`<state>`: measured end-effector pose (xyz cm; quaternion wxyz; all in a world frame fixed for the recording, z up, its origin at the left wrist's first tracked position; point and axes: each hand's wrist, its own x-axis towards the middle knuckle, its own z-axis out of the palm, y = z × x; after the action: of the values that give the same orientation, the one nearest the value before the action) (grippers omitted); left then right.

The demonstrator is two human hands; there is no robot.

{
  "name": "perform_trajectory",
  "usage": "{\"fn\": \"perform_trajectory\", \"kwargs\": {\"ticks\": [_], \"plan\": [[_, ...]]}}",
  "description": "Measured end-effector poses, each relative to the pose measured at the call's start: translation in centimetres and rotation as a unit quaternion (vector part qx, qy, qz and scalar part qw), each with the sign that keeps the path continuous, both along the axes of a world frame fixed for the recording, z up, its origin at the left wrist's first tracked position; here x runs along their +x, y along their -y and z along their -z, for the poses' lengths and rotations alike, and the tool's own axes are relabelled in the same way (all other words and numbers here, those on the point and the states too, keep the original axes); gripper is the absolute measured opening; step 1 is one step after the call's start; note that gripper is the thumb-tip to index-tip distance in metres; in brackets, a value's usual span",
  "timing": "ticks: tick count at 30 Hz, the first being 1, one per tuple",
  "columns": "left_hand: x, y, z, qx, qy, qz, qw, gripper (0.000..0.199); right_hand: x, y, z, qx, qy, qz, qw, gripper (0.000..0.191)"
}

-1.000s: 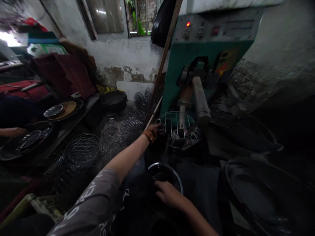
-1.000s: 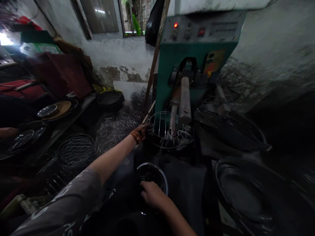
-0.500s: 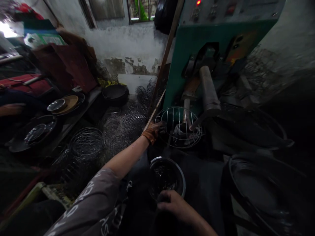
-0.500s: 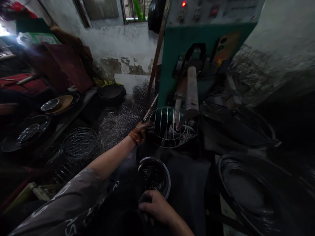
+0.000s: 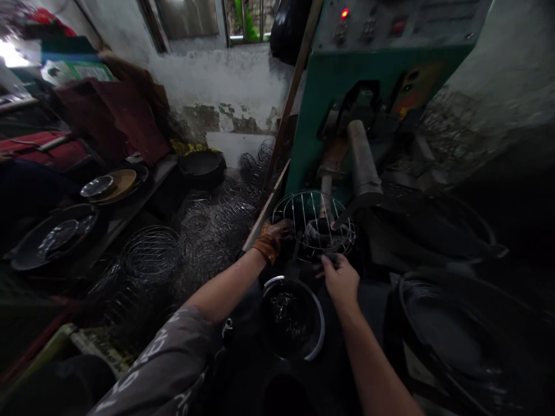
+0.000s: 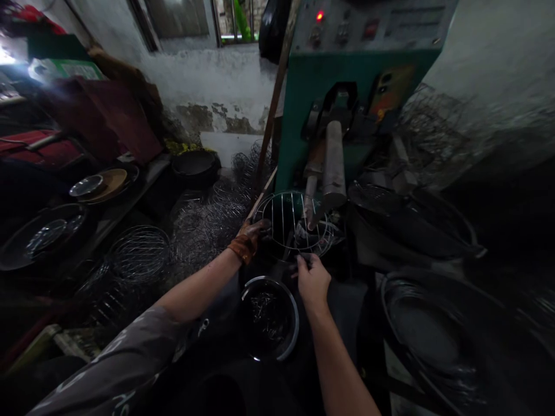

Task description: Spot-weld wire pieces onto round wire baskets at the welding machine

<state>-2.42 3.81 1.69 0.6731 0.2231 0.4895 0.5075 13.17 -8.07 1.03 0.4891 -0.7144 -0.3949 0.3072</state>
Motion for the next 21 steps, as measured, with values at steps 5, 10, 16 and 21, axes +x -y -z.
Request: {"fn": "perform_trajectory", "kwargs": {"ticks": [5, 10, 16, 21], "plan": [[0.2, 0.4, 0.0, -0.004, -0.036, -0.011, 0.999, 0.039, 0.1, 0.1, 0.4, -0.023, 0.047, -0.006, 0.999, 0.039], [0.4, 0.8, 0.6, -0.007, -0.032, 0.002, 0.999, 0.041, 0.3, 0.0, 0.6, -0.018, 0.050, 0.011, 0.999, 0.035], [0.7, 0.4, 0.4, -0.021, -0.025, -0.027, 0.999, 0.039, 0.0, -0.3, 0.3, -0.006, 0.023, 0.027, 0.999, 0.039], [0.8, 0.2, -1.0, -0.013, -0.028, -0.034, 0.999, 0.037, 0.4, -1.4, -0.4, 0.001, 0.042, 0.016, 0.999, 0.038]]}}
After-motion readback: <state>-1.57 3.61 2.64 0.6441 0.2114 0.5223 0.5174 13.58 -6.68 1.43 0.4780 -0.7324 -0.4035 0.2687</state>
